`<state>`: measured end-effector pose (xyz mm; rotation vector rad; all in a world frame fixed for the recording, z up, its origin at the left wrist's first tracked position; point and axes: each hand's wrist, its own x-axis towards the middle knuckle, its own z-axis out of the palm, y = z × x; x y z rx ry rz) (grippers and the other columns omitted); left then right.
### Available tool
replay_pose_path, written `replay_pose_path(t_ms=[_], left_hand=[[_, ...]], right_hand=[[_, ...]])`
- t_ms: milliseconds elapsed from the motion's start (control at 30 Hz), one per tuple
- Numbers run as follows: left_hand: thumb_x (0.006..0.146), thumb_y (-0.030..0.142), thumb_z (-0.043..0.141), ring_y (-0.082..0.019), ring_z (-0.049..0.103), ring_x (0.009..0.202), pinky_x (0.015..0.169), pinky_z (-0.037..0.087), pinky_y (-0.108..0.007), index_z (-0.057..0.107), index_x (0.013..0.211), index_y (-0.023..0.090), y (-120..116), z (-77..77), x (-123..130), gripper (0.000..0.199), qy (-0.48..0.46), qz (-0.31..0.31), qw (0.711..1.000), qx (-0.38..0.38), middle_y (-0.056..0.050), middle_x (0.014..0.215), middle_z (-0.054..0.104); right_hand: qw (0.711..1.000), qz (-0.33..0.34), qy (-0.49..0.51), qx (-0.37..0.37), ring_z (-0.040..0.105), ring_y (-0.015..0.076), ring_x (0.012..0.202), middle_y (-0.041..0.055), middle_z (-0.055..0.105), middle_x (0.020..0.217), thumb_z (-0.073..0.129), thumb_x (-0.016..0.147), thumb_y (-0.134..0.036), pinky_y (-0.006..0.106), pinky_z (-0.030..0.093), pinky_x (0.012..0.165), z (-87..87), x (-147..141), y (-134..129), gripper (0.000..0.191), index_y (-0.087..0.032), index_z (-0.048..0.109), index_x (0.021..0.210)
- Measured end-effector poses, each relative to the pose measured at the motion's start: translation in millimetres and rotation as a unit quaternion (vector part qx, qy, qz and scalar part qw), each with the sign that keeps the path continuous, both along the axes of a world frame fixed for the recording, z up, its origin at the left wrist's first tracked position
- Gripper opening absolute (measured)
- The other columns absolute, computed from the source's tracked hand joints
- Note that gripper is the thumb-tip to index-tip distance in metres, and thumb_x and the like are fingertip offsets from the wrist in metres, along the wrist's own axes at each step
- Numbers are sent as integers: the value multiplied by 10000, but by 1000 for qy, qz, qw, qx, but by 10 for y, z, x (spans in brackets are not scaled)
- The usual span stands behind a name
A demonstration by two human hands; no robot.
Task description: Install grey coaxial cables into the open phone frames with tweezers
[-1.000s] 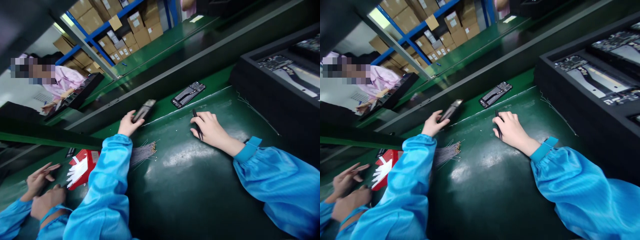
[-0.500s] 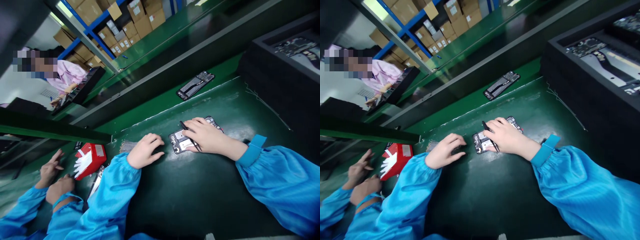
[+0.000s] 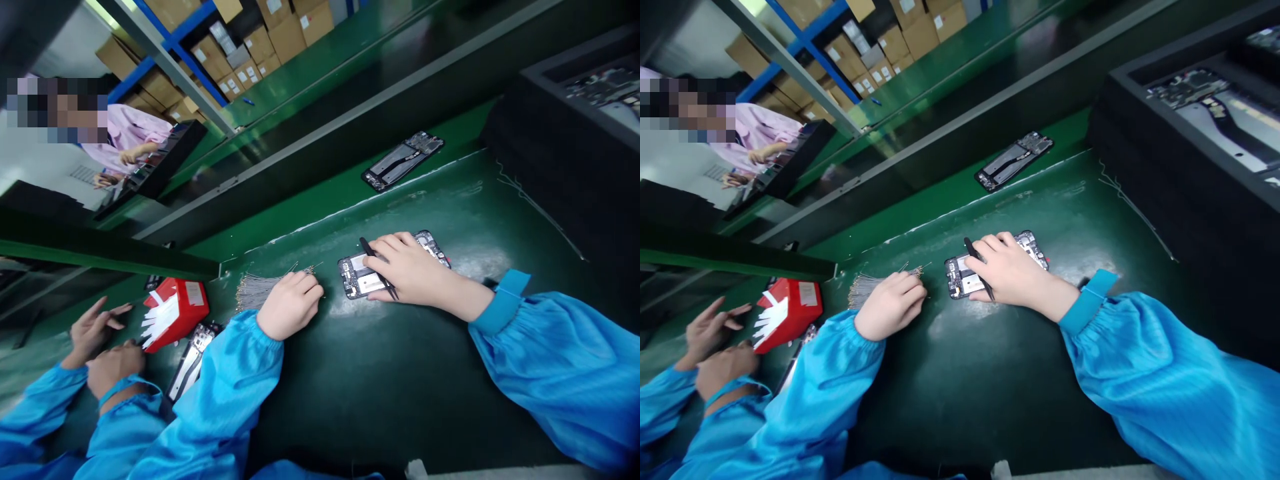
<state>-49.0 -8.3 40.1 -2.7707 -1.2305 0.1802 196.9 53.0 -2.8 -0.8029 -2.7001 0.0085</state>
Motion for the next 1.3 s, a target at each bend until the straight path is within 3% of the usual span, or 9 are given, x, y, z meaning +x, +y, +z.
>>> replay_pose_path(t_ms=[233, 333, 433, 533, 667, 733, 900, 1100, 1300], left_hand=[[844, 186, 367, -157, 454, 710, 655, 379, -285, 520, 803, 167, 40, -210, 491, 160, -149, 96, 984, -33, -30, 746, 520], [841, 185, 375, -151, 453, 703, 654, 395, -268, 516, 795, 169, 46, -285, 534, 149, -197, 122, 972, -37, -29, 744, 502], [830, 170, 387, -146, 461, 702, 651, 408, -256, 505, 769, 165, 54, -320, 494, 133, -242, 133, 961, -36, -29, 737, 498], [829, 170, 394, -142, 466, 693, 639, 413, -252, 505, 764, 166, 58, -335, 460, 129, -267, 131, 954, -27, -27, 724, 501], [829, 168, 406, -133, 467, 669, 615, 406, -241, 505, 754, 170, 60, -342, 461, 124, -281, 135, 950, -28, -16, 697, 497], [829, 168, 414, -130, 469, 670, 616, 402, -237, 507, 753, 169, 61, -343, 466, 119, -282, 140, 949, -26, -14, 695, 499], [834, 179, 420, -130, 474, 685, 630, 400, -234, 510, 758, 168, 63, -359, 472, 119, -272, 149, 951, -15, -14, 705, 506], [832, 171, 415, -134, 470, 691, 631, 397, -237, 517, 738, 171, 63, -367, 483, 139, -241, 155, 958, 18, -15, 702, 511], [857, 193, 384, -143, 461, 691, 625, 390, -244, 544, 729, 171, 48, -357, 486, 206, -200, 131, 970, 45, -25, 691, 520]], right_hand=[[999, -27, 22, -13, 456, 297, 894, 151, 545, 952, 504, 689, -631, 419, 325, 754, 59, 81, 3, 585, -132, 550, 990], [989, -29, 121, -77, 494, 235, 834, 112, 580, 892, 463, 815, -431, 360, 371, 723, 79, 34, -10, 367, -134, 532, 1019], [956, -25, 223, -189, 541, 162, 772, 61, 618, 864, 396, 864, -227, 289, 409, 698, 114, -62, -64, 210, -162, 532, 1011], [916, -21, 264, -302, 547, 118, 675, 9, 611, 772, 444, 849, -245, 231, 416, 604, 153, -151, -124, 184, -195, 544, 994], [882, -29, 292, -368, 555, 122, 718, 5, 611, 806, 447, 844, -251, 237, 422, 630, 176, -204, -157, 131, -201, 556, 895], [878, -30, 297, -375, 561, 123, 743, 9, 617, 818, 425, 854, -230, 243, 426, 663, 167, -205, -151, 142, -194, 563, 849], [912, -32, 262, -314, 567, 143, 782, 45, 610, 891, 464, 830, -207, 266, 438, 688, 116, -185, -123, 175, -187, 580, 960], [886, -66, 316, -331, 612, 136, 753, 28, 660, 902, 523, 803, -217, 254, 479, 664, 88, -187, -125, 152, -190, 602, 930], [900, -69, 317, -291, 599, 151, 788, 42, 630, 856, 583, 753, -217, 276, 489, 685, 76, -196, -111, 94, -179, 633, 824]])
